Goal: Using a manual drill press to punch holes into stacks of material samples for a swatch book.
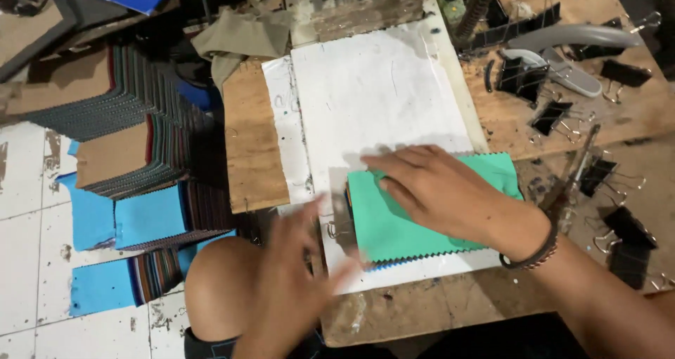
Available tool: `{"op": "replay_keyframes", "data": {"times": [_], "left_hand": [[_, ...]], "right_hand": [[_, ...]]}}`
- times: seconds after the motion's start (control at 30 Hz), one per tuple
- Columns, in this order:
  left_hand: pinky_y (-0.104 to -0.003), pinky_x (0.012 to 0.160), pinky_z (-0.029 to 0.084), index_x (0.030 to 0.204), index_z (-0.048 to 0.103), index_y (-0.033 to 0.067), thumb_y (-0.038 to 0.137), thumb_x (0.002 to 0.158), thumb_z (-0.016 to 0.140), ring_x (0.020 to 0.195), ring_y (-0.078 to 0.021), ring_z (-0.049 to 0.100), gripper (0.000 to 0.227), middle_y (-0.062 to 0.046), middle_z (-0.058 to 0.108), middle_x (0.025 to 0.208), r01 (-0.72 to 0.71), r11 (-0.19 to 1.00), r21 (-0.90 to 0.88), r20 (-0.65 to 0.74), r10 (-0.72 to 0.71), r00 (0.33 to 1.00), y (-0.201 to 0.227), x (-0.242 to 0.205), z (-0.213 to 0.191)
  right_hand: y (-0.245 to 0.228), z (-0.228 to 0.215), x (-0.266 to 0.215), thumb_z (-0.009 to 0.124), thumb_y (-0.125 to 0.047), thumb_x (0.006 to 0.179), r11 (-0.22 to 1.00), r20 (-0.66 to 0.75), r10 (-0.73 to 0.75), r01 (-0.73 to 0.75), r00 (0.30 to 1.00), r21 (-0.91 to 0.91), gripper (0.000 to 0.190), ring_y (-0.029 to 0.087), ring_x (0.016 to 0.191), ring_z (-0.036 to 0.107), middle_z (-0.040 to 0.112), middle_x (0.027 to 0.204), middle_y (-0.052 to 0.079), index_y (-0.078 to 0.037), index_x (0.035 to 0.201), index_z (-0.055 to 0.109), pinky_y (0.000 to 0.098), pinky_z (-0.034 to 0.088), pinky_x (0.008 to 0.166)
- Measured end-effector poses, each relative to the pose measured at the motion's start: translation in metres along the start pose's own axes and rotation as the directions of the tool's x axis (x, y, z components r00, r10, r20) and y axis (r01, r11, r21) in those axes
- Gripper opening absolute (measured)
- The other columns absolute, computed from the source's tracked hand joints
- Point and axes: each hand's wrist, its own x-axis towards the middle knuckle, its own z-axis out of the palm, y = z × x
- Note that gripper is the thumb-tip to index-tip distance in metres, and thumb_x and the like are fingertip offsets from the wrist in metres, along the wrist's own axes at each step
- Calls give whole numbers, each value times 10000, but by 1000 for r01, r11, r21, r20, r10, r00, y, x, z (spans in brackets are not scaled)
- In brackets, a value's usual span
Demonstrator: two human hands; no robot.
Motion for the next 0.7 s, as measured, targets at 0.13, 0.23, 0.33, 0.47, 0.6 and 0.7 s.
{"op": "replay_keyframes", "data": {"times": [0.13, 0.23, 0.33, 0.47, 0.6, 0.7], "left_hand": [[-461, 960, 480, 1167, 741, 91, 769, 865, 282, 1197, -308, 630, 872, -111, 748, 1196, 145, 943, 299, 116, -187, 976, 37, 53, -21], [-338, 662, 431, 1381, 624, 253, 835, 727, 288, 748, -201, 622, 938, -43, 656, 817, 356, 809, 467, 360, -542, 760, 100, 78, -27], [-359, 698, 421, 1015, 550, 135, 809, 789, 498, 785, -200, 586, 714, -16, 612, 857, 283, 764, 580, 378, -560, 737, 109, 90, -15], [-377, 858, 529, 1526, 464, 176, 746, 700, 575, 1101, -248, 711, 1010, -57, 692, 1351, 258, 783, 566, 427, -546, 720, 115, 94, -5], [-481, 1053, 500, 1550, 345, 235, 684, 741, 572, 1415, -243, 507, 952, 14, 369, 1636, 370, 775, 512, 448, -608, 656, 122, 91, 2], [-473, 1112, 461, 1579, 326, 228, 748, 631, 550, 1473, -241, 445, 1104, 14, 332, 1666, 331, 783, 527, 453, -589, 669, 108, 92, 9]], "right_hand": [[3, -13, -36, 621, -148, 977, 987, -242, 31, -68, 970, -143, 454, 315, 1177, 637, 662, 1330, 175, -28, 1411, 558, 467, 518, 1073], [-4, -33, -87, 645, -158, 944, 945, -306, 169, -242, 937, -218, 464, 313, 1239, 596, 620, 1380, 140, -70, 1397, 589, 501, 466, 1073], [7, -31, -127, 617, -189, 966, 905, -296, 289, -361, 911, -227, 433, 351, 1126, 594, 554, 1421, 141, -105, 1389, 577, 520, 475, 947], [20, -11, -141, 591, -197, 1000, 940, -353, 281, -331, 892, -89, 444, 365, 1187, 582, 588, 1344, 211, -11, 1402, 574, 497, 494, 991], [19, -8, -143, 571, -182, 1019, 957, -381, 286, -280, 879, 73, 473, 345, 1181, 610, 571, 1352, 197, -28, 1459, 500, 491, 532, 976], [20, -9, -146, 537, -223, 1030, 948, -341, 316, -304, 885, 89, 473, 338, 1149, 627, 572, 1367, 184, -48, 1467, 494, 498, 565, 905]]}}
